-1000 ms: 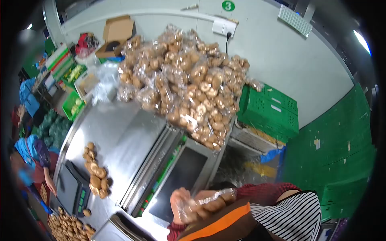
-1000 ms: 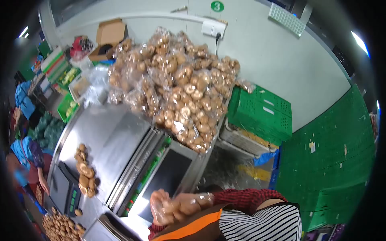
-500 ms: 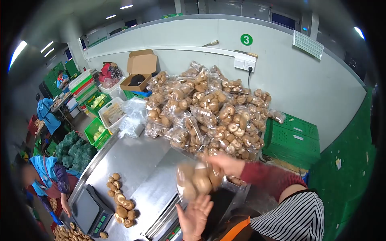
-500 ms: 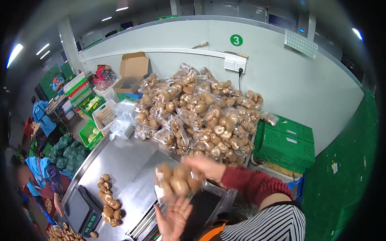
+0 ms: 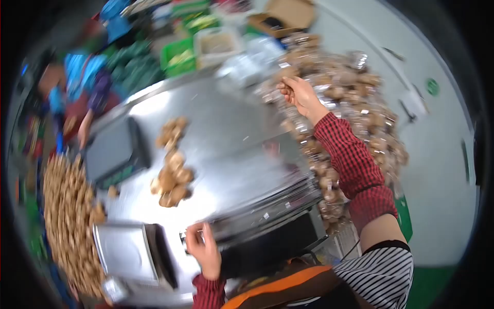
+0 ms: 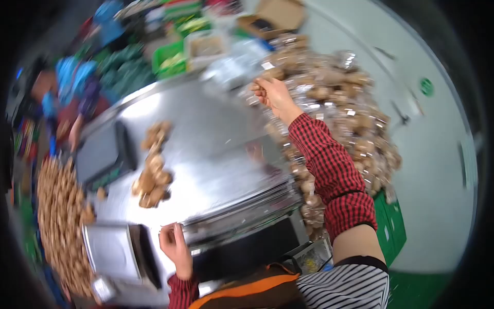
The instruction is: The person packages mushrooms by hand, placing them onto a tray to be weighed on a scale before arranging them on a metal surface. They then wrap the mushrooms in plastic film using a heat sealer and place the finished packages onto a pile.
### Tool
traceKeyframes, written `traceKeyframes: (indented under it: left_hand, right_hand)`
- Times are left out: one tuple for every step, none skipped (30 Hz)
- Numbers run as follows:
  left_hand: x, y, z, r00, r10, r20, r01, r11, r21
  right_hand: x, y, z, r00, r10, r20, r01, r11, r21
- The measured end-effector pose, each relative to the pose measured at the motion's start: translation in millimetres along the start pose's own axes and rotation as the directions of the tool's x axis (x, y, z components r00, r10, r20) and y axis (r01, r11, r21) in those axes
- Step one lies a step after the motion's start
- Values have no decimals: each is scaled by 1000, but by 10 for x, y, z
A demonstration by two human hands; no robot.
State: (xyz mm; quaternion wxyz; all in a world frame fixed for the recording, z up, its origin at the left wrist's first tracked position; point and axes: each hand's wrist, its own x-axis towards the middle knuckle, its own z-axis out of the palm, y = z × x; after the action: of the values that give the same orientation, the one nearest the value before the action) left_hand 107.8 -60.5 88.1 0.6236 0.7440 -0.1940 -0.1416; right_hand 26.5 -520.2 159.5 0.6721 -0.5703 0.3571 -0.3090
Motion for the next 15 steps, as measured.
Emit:
traceKeyframes:
  left_hand:
    - [113,13,-45,975,115,-191,-96,990,104]
    - [302,11,-134,949,210,-234,-148,955,258]
    - [472,-1,-189,919,303,-250,-173,883,436]
    - [638,13,-235,919,318,-232,-164,846,508]
    - [797,6,-256,930,293,-223,-124,820,559]
    - [937,-33,-274,936,301,-184,-143,801,581]
    - [1084,-96,-288,941,307,-144,-164,783,600]
    - [1227,-210,-322,947,312,-76,-209,779,592]
    - [1332,-307,-353,951,310,4,-255,777,575]
    - [1390,-318,-334,958,283,50,-259,775,576]
    - [1421,-323,-308,939,339,65,-314,762,566]
    - [1424,-294,-245,930,350,110,-353,771,530]
    - [1397,-268,-165,921,357,158,-387,783,487]
    - [1337,-239,-44,893,400,207,-449,753,481]
    - [1274,-129,74,905,308,293,-406,831,381]
  right_hand:
    - [-100,33,589,994,26,106,-6,983,-184]
    - [-66,219,1042,967,-2,254,77,955,-288]
    - [-36,476,1466,921,-19,388,173,914,-366]
    - [-5,713,1864,830,-197,521,430,821,-375]
    - [0,907,2228,687,-343,640,654,675,-341]
    - [-40,1016,2557,608,-323,726,691,665,-283]
    - [-78,1086,2801,519,-302,800,722,655,-222]
    - [-154,1127,2929,514,-296,805,718,662,-215]
    - [-270,1159,2997,477,-163,864,703,660,-264]
    - [-362,1220,2993,433,-19,901,689,652,-318]
    - [-428,1253,2914,444,3,896,675,656,-337]
    - [-495,1292,2760,515,-135,846,721,602,-343]
    - [-602,1324,2560,569,-269,777,756,543,-365]
    - [-668,1312,2322,561,-313,766,777,519,-357]
    - [-838,1286,2072,585,-280,761,755,530,-385]
